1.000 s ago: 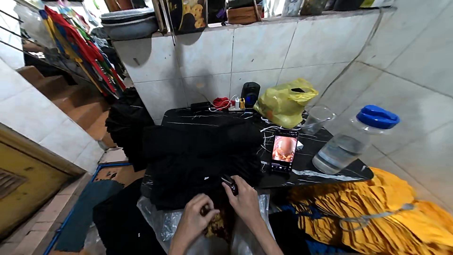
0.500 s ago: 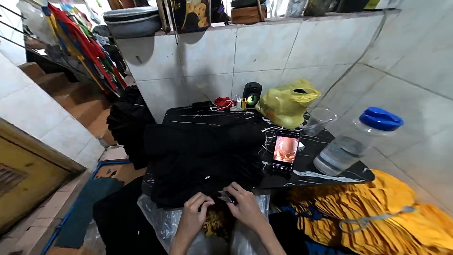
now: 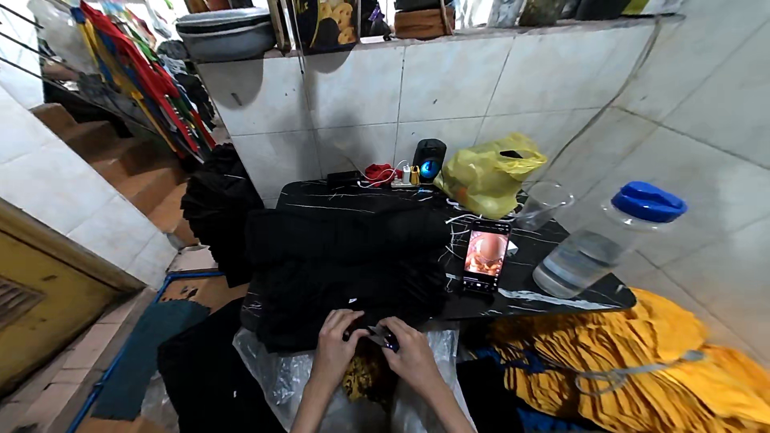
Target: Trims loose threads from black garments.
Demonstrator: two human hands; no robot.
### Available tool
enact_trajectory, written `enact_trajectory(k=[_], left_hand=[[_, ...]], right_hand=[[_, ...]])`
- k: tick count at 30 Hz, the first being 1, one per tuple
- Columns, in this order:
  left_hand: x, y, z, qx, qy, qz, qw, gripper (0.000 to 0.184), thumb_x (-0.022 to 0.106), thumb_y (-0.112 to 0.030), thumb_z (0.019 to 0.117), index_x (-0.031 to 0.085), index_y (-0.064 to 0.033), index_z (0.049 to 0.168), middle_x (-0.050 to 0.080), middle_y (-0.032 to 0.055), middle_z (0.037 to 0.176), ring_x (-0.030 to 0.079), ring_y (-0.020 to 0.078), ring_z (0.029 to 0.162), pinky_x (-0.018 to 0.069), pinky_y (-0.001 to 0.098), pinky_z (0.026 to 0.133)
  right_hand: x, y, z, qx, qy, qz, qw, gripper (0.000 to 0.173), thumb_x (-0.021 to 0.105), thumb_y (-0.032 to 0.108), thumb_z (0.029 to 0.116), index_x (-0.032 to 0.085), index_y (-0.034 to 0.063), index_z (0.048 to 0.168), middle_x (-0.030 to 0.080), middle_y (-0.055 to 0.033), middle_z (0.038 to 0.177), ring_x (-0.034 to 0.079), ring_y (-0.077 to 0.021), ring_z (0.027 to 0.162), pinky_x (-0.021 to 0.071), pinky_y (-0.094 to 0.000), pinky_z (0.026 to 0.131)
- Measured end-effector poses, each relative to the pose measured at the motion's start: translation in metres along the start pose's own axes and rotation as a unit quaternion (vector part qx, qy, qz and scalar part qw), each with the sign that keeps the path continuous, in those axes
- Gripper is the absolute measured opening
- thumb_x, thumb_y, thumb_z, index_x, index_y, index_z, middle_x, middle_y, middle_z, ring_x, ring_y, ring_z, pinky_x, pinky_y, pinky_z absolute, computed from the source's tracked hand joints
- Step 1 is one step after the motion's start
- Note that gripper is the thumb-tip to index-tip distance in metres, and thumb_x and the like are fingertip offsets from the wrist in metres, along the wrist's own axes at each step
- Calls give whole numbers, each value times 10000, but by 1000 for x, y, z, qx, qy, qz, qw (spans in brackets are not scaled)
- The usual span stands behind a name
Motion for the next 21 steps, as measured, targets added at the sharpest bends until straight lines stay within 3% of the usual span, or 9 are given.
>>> enact_trajectory(k=[2, 5, 7, 9, 12, 15, 21], left_hand=[[5, 0, 1, 38, 3, 38, 999, 207, 757, -278, 906, 814, -162, 1066, 719, 12, 1063, 666, 132, 1025, 554, 274, 942], [-1, -1, 0, 91, -34, 34, 995, 126, 717, -221, 944, 809, -135, 936, 745, -10, 991, 695, 106, 984, 569, 247, 922], [-6, 0, -2, 94, -37, 27, 995, 128, 673, -178, 968, 778, -116, 927, 754, -17, 985, 706, 88, 983, 575, 245, 928], [-7, 1, -3, 88, -26, 29, 995, 140, 630, -148, 990, 750, -90, 948, 744, 2, 991, 705, 95, 987, 575, 253, 934], [-7, -1, -5, 76, -9, 42, 996, 164, 579, -148, 1018, 719, -65, 996, 725, 33, 987, 704, 109, 962, 583, 255, 905], [-9, -3, -9, 71, -8, 56, 996, 184, 554, -155, 1034, 715, -67, 1023, 720, 38, 992, 701, 113, 958, 581, 259, 905], [-11, -2, -17, 88, -42, 67, 993, 191, 573, -170, 1026, 735, -75, 996, 725, 35, 974, 705, 106, 951, 583, 237, 895]], right_hand=[[1, -1, -1, 14, 4, -16, 1000, 305, 698, 120, 850, 712, 122, 1155, 733, -46, 1098, 723, -212, 889, 600, -458, 740], [1, 0, -1, 13, -6, -32, 999, 302, 712, 132, 844, 718, 118, 1145, 740, -53, 1084, 732, -231, 865, 602, -473, 708], [1, 0, -1, 15, -10, -43, 999, 293, 706, 159, 856, 723, 126, 1147, 744, -48, 1078, 733, -228, 865, 602, -467, 708], [0, 1, 1, 20, -1, -52, 998, 283, 682, 265, 913, 724, 134, 1160, 747, -41, 1081, 734, -219, 878, 602, -460, 722], [1, 8, 7, 29, 36, -70, 996, 445, 581, 498, 994, 709, 124, 1197, 742, -46, 1086, 726, -219, 894, 588, -460, 765], [3, 15, 13, 16, 69, -92, 993, 472, 526, 484, 1028, 693, 93, 1233, 740, -85, 1105, 731, -275, 939, 588, -500, 813], [17, 36, 23, -46, 75, -151, 985, 415, 487, 405, 1061, 667, 55, 1190, 729, -129, 977, 735, -309, 849, 598, -481, 741]])
Point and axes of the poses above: each hand's wrist, its own z-axis towards the middle knuckle, its own x-axis out of the palm, y = z × x, the point moved 8 cm from there along z, towards the middle knuckle
